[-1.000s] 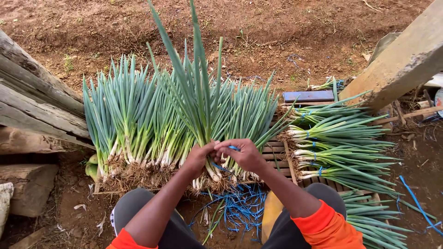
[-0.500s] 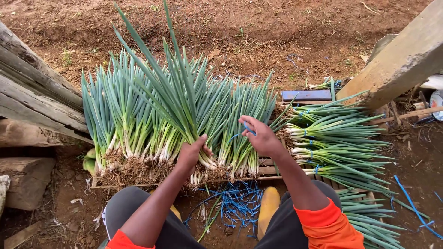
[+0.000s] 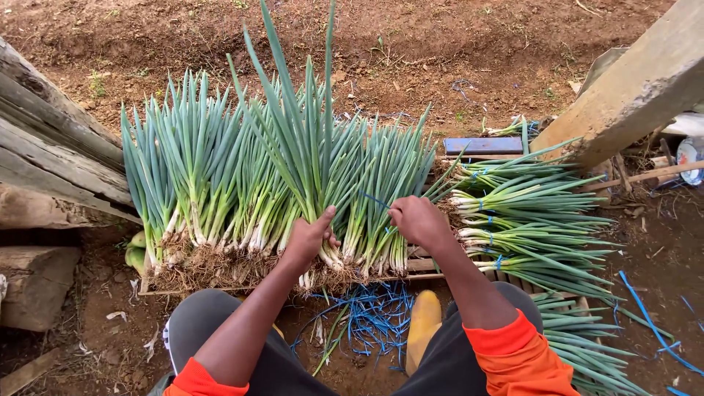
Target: Bundling green onions using plastic ties
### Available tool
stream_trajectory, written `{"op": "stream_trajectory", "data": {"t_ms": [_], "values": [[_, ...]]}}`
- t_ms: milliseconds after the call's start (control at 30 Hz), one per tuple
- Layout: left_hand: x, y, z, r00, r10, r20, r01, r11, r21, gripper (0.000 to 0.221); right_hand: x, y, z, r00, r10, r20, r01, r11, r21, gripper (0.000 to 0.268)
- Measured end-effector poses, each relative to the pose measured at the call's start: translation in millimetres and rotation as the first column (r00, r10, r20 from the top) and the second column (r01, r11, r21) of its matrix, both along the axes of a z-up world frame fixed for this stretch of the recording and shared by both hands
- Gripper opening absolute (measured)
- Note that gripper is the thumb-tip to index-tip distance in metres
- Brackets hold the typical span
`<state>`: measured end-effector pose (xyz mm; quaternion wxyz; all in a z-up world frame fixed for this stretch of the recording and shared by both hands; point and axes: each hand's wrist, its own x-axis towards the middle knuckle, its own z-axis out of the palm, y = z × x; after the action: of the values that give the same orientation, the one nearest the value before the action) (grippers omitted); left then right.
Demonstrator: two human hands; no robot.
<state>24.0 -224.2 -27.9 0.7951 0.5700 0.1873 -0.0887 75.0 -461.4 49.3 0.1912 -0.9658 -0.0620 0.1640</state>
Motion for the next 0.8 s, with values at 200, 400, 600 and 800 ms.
{"op": "stream_trajectory", "data": {"t_ms": [200,400,600,800], "values": [[-10.2,-5.2,69.8,0.971,-0.204,-0.123,0.234,0.915,0.329,0.097,11.2,3.0,-60.6,0.824,0.028,0.566,-0.122,0.984,0.128,0.015],[-14.5,-10.1,13.8,0.970,-0.207,0.130,0.148,0.920,0.364,0.067,14.6,29.9,-83.3,0.981,-0.138,-0.134,0.188,0.835,0.517,0.028],[-11.1,-20.3,49.9,0.889,-0.328,0.320,0.102,0.823,0.559,0.042,-3.3,58.8,-126.7,0.964,0.104,-0.245,0.077,0.772,0.631,0.038],[-6.8,-15.3,8.1,0.890,-0.353,0.290,0.057,0.715,0.696,0.037,-6.1,65.1,-118.3,0.905,0.126,-0.407,0.284,0.534,0.796,0.022]]}}
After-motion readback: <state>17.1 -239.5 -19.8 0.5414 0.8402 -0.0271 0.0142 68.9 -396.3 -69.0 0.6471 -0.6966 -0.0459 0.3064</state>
